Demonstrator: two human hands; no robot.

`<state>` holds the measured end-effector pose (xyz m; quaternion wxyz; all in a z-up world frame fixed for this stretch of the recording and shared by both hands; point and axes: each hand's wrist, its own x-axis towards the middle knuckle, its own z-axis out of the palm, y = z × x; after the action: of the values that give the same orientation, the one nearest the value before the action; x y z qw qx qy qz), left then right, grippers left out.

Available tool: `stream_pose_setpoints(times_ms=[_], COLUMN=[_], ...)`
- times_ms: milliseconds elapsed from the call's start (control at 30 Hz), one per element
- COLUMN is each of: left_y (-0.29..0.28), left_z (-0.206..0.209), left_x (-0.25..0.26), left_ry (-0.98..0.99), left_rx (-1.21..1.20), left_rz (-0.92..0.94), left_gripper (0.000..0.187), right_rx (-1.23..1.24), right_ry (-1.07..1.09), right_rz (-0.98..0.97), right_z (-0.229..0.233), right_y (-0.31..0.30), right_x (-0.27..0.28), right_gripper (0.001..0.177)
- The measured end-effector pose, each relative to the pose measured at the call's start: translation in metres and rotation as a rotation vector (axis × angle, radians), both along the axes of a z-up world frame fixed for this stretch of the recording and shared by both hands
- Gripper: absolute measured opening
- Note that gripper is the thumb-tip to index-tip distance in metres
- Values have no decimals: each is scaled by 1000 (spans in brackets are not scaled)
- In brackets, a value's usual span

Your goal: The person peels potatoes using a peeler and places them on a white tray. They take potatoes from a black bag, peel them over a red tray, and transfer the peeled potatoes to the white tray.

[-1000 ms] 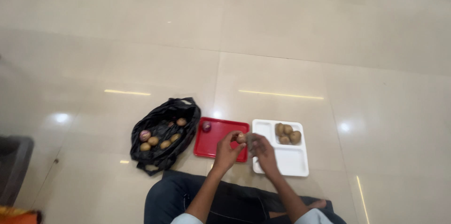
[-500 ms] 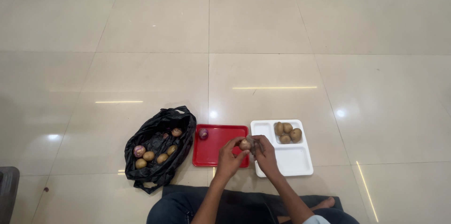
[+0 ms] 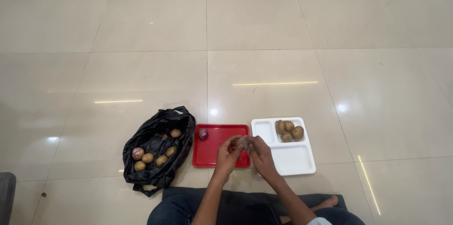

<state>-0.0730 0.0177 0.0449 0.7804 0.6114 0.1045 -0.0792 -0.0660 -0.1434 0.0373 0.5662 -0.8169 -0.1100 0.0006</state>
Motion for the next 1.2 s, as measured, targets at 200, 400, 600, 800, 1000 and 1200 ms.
stream_pose_setpoints(times_ms=[200,400,600,800,1000,1200], left_y=[-6,-9,-6,-9,-9,-10], left_z=[-6,8,12,-9,-8,-9], left_x=[2,-2,-1,0,-1,0], left_ry=[136,165,241,276,338,261], left_rx=[-153,-238,-189,-96,-85,-55], left_rz=[5,-18,29,18,19,42], left_gripper=[43,38,46,48,49,57], right_rx=[67,110,-3,81,33,-49], right_ry=[-52,103,-81,92,184,-188], right_rz=[14,-36,93,114,16,171], right_z=[13,26,22,20,21,11], right_y=[0,0,12,11,13,18], right_x=[1,4,-6,-5,-1,-13], right_gripper=[24,31,23,28,31,22])
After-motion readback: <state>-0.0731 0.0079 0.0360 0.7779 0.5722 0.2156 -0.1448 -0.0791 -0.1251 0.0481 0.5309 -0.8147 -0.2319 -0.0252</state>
